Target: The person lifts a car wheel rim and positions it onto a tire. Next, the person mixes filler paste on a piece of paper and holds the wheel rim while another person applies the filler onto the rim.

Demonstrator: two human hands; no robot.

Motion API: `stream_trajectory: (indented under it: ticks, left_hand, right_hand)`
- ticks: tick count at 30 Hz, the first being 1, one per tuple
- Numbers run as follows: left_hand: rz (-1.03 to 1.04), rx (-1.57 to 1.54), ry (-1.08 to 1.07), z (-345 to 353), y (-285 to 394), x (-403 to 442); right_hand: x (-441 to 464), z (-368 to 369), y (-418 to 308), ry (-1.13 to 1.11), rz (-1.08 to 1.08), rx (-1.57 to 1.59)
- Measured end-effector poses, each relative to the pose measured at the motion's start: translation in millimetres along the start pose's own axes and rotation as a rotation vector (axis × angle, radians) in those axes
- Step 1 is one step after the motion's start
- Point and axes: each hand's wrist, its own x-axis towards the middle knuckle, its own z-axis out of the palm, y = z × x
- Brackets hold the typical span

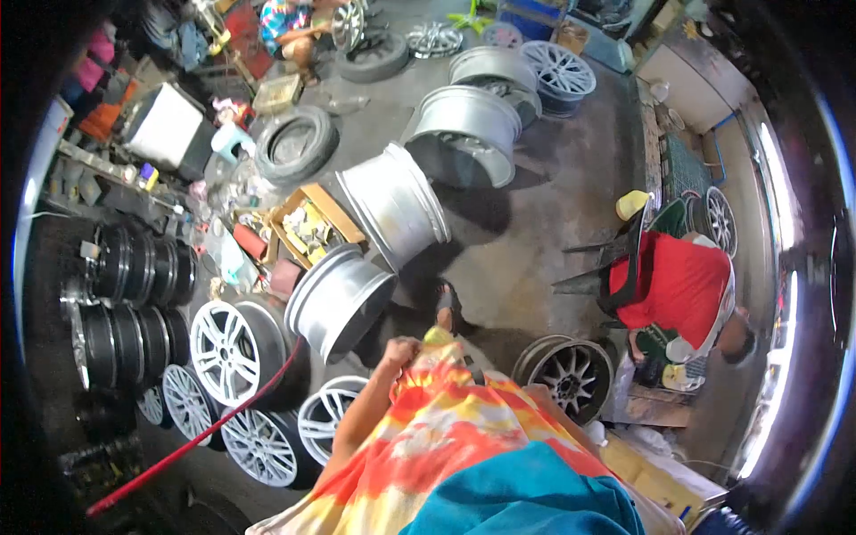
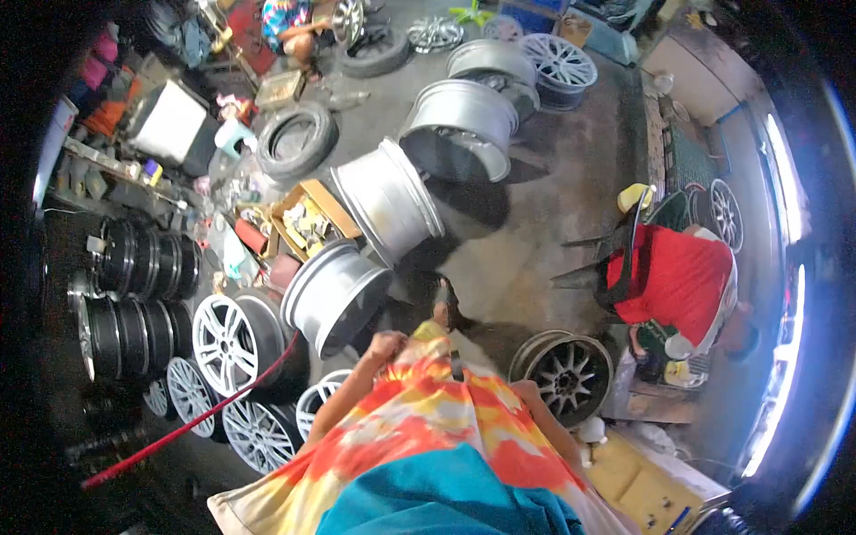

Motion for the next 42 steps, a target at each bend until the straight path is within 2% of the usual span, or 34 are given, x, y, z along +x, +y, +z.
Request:
stream_trajectory:
  ticks: [1,2,3,4,5,6,7,8,10,12,15,18,20,22,26,27,28,29,31,35,38,40,42]
  left_hand:
    - [-0.1,-0.186,0.051,-13,24,2]
    - [-0.345,-0.459,0.099,-22,41,16]
    - [-0.285,-0.489,0.119,-28,35,40]
    - [-0.272,-0.33,0.071,-47,66,51]
    - [-0.047,-0.018,-0.019,-61,59,77]
    - [-0.184,-0.212,0.084,-69,69,95]
    - [-0.297,-0.385,0.101,-78,94,109]
    - [-0.242,-0.329,0.104,-90,123,118]
    - [-0.174,-0.321,0.18,-101,142,152]
    - [-0.171,-0.359,0.273,-108,155,178]
    - [-0.197,-0.419,0.36,-114,161,202]
    - [-0.321,-0.456,0.435,-110,157,213]
    - [-0.384,-0.602,0.468,-103,143,216]
    - [-0.462,-0.58,0.51,-103,142,212]
    - [-0.511,-0.465,0.595,-101,144,222]
    - [-0.534,-0.378,0.656,-105,146,230]
    - [-0.558,-0.289,0.712,-111,152,237]
    - [-0.592,-0.147,0.726,-119,158,239]
    - [-0.698,-0.05,0.705,-138,162,250]
    - [-0.801,0.094,0.736,-165,155,275]
    - [-0.81,0.113,0.703,-178,121,293]
    - [-0.813,0.131,0.695,-183,119,301]
    - [-0.808,0.175,0.724,-184,113,303]
  right_hand:
    - [2,16,15,-0.017,0.265,0.288]
    - [16,29,36,-0.024,0.529,0.562]
    - [35,57,93,0.064,0.301,0.368]
    - [54,83,145,0.187,0.098,0.144]
    - [85,21,93,0.143,0.331,0.126]
    - [115,-41,46,0.087,0.563,0.102]
    - [153,-94,-1,0.119,0.535,0.19]
    - [192,-138,-34,0.156,0.5,0.273]
    - [260,-199,-74,0.085,0.722,0.543]
    - [315,-209,-52,0.093,0.541,0.542]
    - [405,-242,-80,-0.115,0.62,0.501]
    - [482,-239,-78,-0.231,0.49,0.373]
    - [531,-233,-81,-0.288,0.455,0.28]
    - [569,-224,-95,-0.358,0.345,0.259]
    - [636,-225,-137,-0.515,0.344,0.226]
    - [653,-216,-132,-0.489,0.249,0.125]
    - [667,-206,-128,-0.463,0.153,0.027]
    - [680,-198,-124,-0.485,0.166,0.031]
    - [698,-185,-123,-0.293,0.047,-0.054]
    - [723,-188,-140,-0.345,0.117,-0.264]
    - [730,-189,-145,-0.437,0.251,-0.189]
    - [730,-188,-142,-0.452,0.256,-0.199]
    - [731,-185,-144,-0.423,0.166,-0.202]
